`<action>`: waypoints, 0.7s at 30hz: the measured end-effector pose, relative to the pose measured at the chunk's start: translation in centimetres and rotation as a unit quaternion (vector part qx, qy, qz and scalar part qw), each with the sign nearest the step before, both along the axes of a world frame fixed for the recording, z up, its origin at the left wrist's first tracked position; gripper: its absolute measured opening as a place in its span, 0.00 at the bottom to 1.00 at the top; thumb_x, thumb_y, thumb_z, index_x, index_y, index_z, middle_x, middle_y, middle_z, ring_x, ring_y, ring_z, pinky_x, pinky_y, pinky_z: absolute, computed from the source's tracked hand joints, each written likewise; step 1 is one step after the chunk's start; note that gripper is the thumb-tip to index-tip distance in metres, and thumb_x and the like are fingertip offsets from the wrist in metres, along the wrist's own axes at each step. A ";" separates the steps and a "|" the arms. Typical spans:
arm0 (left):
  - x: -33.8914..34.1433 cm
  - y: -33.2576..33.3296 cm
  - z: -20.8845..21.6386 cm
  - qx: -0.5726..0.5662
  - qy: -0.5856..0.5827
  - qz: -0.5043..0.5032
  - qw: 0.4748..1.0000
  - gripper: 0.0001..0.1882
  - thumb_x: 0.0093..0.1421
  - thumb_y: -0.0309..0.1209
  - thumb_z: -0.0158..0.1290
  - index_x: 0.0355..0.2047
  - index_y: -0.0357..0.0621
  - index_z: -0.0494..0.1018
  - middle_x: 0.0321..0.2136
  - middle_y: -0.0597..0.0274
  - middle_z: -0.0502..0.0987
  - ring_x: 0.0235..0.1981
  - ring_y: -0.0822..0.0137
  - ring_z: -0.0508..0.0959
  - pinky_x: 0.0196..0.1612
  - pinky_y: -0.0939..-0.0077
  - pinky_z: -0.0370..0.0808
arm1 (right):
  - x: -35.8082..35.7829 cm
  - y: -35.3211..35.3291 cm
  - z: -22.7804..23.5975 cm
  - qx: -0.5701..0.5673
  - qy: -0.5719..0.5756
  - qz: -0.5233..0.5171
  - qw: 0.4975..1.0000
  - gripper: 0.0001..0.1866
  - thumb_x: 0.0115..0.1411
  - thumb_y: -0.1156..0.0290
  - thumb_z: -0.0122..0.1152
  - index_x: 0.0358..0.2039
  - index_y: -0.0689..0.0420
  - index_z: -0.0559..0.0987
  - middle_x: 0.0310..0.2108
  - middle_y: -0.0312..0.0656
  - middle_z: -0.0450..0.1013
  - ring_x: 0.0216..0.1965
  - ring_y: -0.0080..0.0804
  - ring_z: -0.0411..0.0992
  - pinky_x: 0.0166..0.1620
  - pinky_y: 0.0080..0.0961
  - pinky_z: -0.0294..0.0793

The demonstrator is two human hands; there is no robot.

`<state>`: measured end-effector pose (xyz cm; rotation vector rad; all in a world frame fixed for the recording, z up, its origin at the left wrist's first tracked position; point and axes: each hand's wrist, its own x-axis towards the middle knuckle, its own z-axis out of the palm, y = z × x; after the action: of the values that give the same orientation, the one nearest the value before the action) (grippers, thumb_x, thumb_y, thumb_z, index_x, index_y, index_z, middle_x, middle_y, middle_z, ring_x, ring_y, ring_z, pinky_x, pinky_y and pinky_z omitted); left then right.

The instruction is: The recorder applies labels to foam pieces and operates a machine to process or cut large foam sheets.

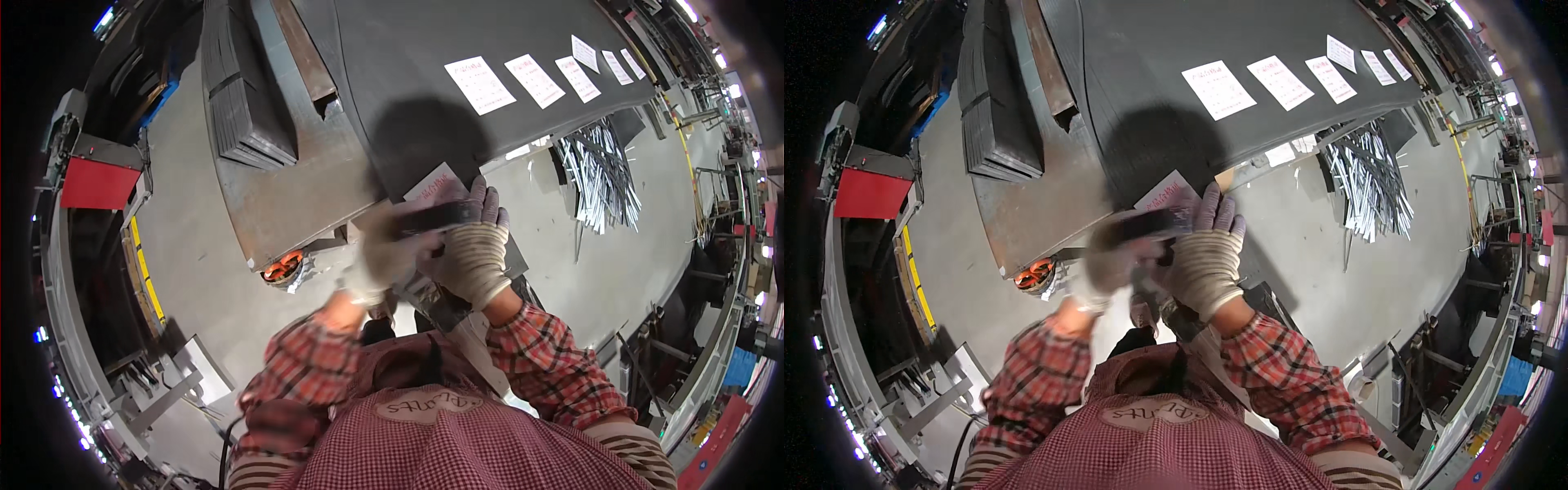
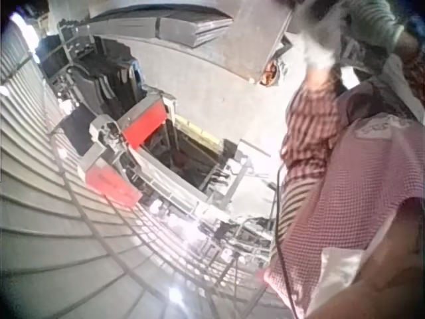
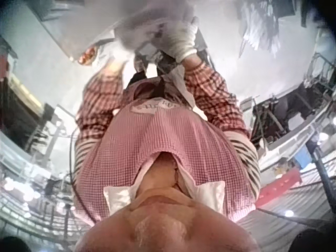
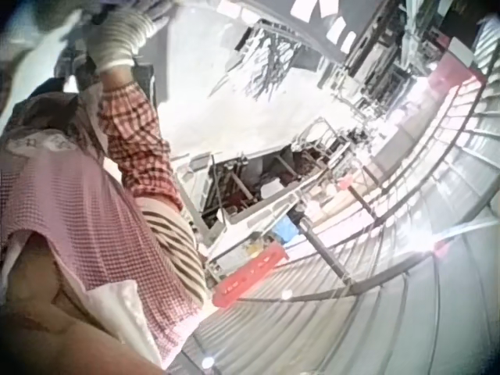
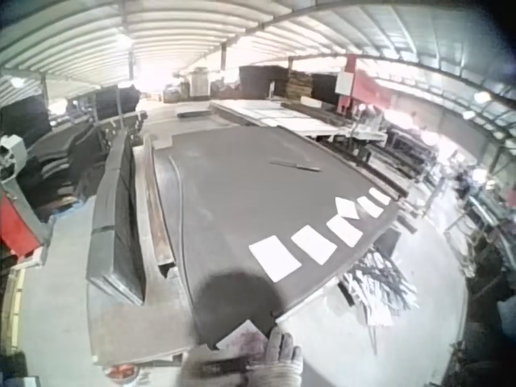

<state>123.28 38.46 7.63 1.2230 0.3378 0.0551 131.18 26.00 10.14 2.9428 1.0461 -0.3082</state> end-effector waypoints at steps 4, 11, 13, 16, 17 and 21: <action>3.9 -2.9 -1.5 0.437 -0.046 0.042 0.897 0.18 0.49 0.38 0.59 0.38 0.42 0.74 0.28 0.56 0.76 0.27 0.55 0.77 0.29 0.66 0.73 | 4.8 -3.2 3.5 0.232 0.010 0.091 0.968 0.49 0.42 0.57 0.67 0.60 0.63 0.54 0.53 0.59 0.58 0.53 0.52 0.59 0.53 0.40 0.60; 4.3 -3.2 -0.9 0.556 0.087 0.054 0.825 0.32 0.45 0.50 0.61 0.44 0.45 0.65 0.25 0.58 0.75 0.24 0.58 0.76 0.26 0.66 0.72 | 12.9 -1.9 7.0 0.059 0.212 0.250 0.943 0.11 0.55 0.65 0.52 0.35 0.54 0.78 0.28 0.47 0.75 0.30 0.46 0.74 0.35 0.36 0.72; 4.1 -3.1 -0.7 0.571 0.056 0.084 0.815 0.32 0.45 0.50 0.61 0.44 0.44 0.65 0.26 0.57 0.75 0.24 0.59 0.75 0.26 0.66 0.72 | 12.6 -3.1 2.1 0.143 0.227 0.216 0.939 0.11 0.55 0.64 0.52 0.35 0.53 0.79 0.27 0.47 0.75 0.29 0.46 0.74 0.35 0.36 0.72; 4.1 -3.6 -0.7 0.588 0.046 0.083 0.803 0.31 0.46 0.48 0.62 0.44 0.44 0.65 0.28 0.57 0.74 0.23 0.60 0.74 0.25 0.68 0.71 | 13.5 -6.6 -10.6 0.048 0.084 0.116 0.989 0.12 0.54 0.63 0.51 0.34 0.51 0.79 0.27 0.47 0.74 0.30 0.45 0.73 0.34 0.37 0.71; 4.6 -4.0 -0.7 0.523 -0.001 0.085 0.848 0.29 0.46 0.46 0.62 0.43 0.44 0.65 0.27 0.59 0.73 0.22 0.63 0.73 0.24 0.70 0.71 | 14.3 -10.9 -16.3 -0.028 0.117 0.127 0.985 0.10 0.54 0.65 0.53 0.32 0.54 0.79 0.27 0.46 0.75 0.30 0.42 0.74 0.34 0.34 0.72; 3.3 -0.3 -0.4 0.218 0.019 0.265 0.939 0.17 0.51 0.38 0.59 0.35 0.44 0.67 0.21 0.68 0.68 0.17 0.75 0.67 0.19 0.81 0.66 | 15.3 -9.6 -14.2 0.326 0.500 -0.107 0.795 0.14 0.57 0.67 0.51 0.41 0.62 0.73 0.29 0.46 0.74 0.30 0.43 0.72 0.35 0.33 0.70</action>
<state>126.56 38.19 7.24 1.5417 0.7106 0.5995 146.53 16.39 -4.09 3.4655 0.9328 -2.0761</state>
